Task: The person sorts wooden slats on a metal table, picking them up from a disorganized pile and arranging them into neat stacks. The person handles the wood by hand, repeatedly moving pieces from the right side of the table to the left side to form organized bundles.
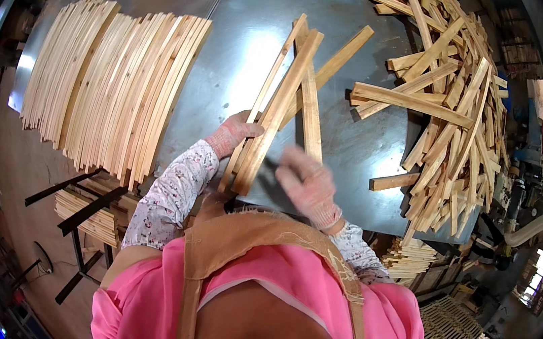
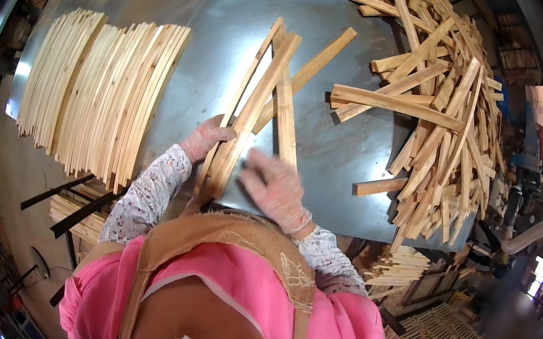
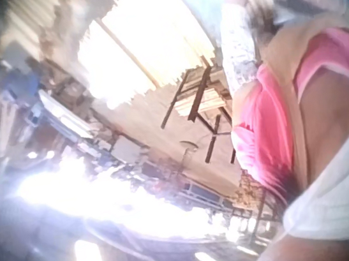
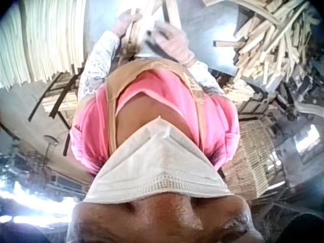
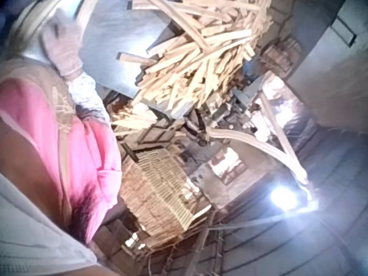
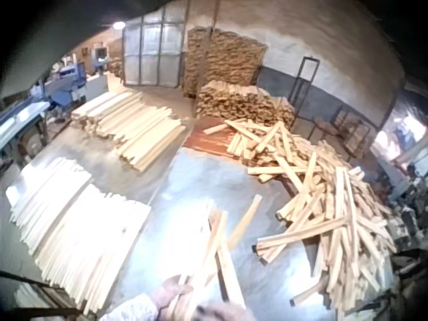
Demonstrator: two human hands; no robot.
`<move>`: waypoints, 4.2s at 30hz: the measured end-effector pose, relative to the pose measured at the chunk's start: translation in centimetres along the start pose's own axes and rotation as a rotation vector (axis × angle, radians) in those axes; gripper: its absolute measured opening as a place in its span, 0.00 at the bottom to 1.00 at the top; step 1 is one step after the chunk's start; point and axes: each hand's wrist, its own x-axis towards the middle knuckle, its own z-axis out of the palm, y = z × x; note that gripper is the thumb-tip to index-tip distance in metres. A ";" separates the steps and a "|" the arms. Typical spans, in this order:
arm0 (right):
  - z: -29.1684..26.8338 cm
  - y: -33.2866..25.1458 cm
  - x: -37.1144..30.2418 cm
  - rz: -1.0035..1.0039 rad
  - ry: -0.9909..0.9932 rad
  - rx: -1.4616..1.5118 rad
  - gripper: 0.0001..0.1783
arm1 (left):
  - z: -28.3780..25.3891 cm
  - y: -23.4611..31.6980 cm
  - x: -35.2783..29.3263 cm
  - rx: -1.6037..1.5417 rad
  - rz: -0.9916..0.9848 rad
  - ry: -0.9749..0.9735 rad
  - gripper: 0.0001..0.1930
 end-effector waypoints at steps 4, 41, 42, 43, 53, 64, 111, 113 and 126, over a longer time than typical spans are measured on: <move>4.2 4.8 4.6 0.505 0.062 -0.241 0.41 | -2.0 -2.2 -1.2 -0.028 0.044 -0.029 0.35; 27.5 2.9 8.4 -0.011 -0.614 -0.333 0.25 | -12.4 -10.6 -10.0 0.706 -0.150 0.436 0.29; 27.4 2.3 8.5 -0.005 -0.578 -0.283 0.24 | -11.5 -8.2 -10.8 0.931 -0.259 0.441 0.31; 27.1 1.7 8.6 0.007 -0.538 -0.236 0.24 | -11.1 -6.1 -11.4 1.104 -0.314 0.447 0.33; 26.0 2.2 8.4 0.308 -0.351 0.078 0.26 | -11.1 -6.7 -12.1 1.182 0.059 0.481 0.38; 23.1 -0.1 10.0 0.127 -0.619 -0.003 0.21 | -11.8 -6.5 -9.8 0.310 -0.015 0.425 0.37; 8.4 13.1 7.3 0.739 0.320 -0.485 0.43 | -4.7 -0.7 -10.0 0.433 0.269 0.447 0.31; 8.9 12.7 5.0 0.797 0.372 -0.377 0.41 | -2.9 -1.3 -7.4 0.429 0.254 0.409 0.29; -5.0 10.7 -4.6 0.658 0.436 1.033 0.21 | 21.8 -4.9 -3.5 0.169 0.482 0.209 0.24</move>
